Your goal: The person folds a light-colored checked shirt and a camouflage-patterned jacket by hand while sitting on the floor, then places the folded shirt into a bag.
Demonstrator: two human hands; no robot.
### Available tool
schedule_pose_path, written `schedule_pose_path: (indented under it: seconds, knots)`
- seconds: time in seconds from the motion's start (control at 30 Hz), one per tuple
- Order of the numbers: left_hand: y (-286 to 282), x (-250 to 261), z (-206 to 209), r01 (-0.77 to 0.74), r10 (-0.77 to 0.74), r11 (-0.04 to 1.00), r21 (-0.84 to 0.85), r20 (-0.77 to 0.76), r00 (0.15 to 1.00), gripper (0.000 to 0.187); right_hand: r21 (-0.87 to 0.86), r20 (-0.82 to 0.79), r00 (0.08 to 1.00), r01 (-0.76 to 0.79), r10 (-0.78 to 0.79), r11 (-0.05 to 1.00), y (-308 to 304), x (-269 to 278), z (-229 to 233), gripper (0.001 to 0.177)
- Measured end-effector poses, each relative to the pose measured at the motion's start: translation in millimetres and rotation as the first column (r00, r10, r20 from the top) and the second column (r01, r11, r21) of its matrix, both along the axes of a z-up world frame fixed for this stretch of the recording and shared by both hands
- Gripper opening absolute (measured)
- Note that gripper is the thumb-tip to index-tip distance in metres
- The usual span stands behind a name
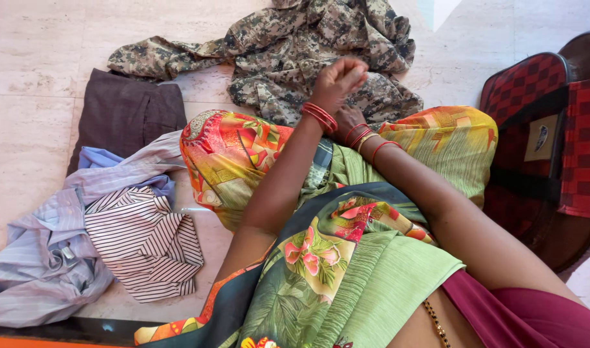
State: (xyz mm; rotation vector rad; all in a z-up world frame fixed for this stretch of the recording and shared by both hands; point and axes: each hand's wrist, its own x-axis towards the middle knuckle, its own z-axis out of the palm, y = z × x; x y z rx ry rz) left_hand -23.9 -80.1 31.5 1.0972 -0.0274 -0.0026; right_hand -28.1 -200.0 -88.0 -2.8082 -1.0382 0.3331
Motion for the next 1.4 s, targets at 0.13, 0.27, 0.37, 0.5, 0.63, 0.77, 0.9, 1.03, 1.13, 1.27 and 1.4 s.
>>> schedule_pose_path:
  seconds: [0.13,0.27,0.37,0.5,0.63,0.77,0.9,1.03,1.13,1.27,1.4]
  knots:
    - [13,3,-152,-0.255,0.411,0.571,0.78,-0.002,0.912,0.012,0.296,0.417,0.901,-0.261,0.121,0.919,1,17,-34,0.025]
    - [37,16,-192,-0.309,0.539,0.715,0.628,-0.212,0.815,0.015,0.288,0.094,0.975,0.169,-0.203,0.943,-1,14,-35,0.02]
    - [37,18,-196,-0.223,0.524,0.663,0.715,-0.23,0.82,0.017,0.604,-0.114,0.956,0.282,-0.269,0.746,-18,31,-41,0.016]
    - [27,16,-192,-0.045,0.414,0.684,0.728,-0.336,0.846,0.025,0.661,-0.537,0.802,0.592,-0.26,0.46,-39,50,-70,0.015]
    - [27,10,-184,0.065,0.288,0.755,0.652,-0.42,0.861,0.039,0.504,-0.856,0.515,0.805,0.053,0.312,-46,43,-59,0.015]
    - [27,11,-198,0.066,0.198,0.879,0.472,-0.487,0.851,0.025,0.388,-0.881,0.472,0.756,-0.03,0.527,-35,34,-28,0.017]
    - [25,10,-203,0.021,0.22,0.883,0.469,-0.451,0.865,0.017,0.347,-0.917,0.4,0.791,0.003,0.504,-35,34,-26,0.015]
    - [28,9,-191,0.157,0.222,0.845,0.511,-0.602,0.767,0.031,0.384,-0.923,0.36,0.865,0.132,0.324,-40,38,-42,0.014]
    - [28,7,-195,0.184,0.134,0.858,0.48,-0.555,0.821,0.027,0.436,-0.899,0.423,0.831,0.116,0.346,-41,38,-44,0.016]
    - [28,7,-204,0.186,0.193,0.74,0.647,-0.468,0.862,0.025,0.392,-0.919,0.349,0.858,0.185,0.332,-41,36,-33,0.009]
    - [27,8,-198,0.231,0.226,0.469,0.853,-0.368,0.902,0.025,0.361,-0.932,0.343,0.847,0.116,0.39,-39,38,-41,0.008]
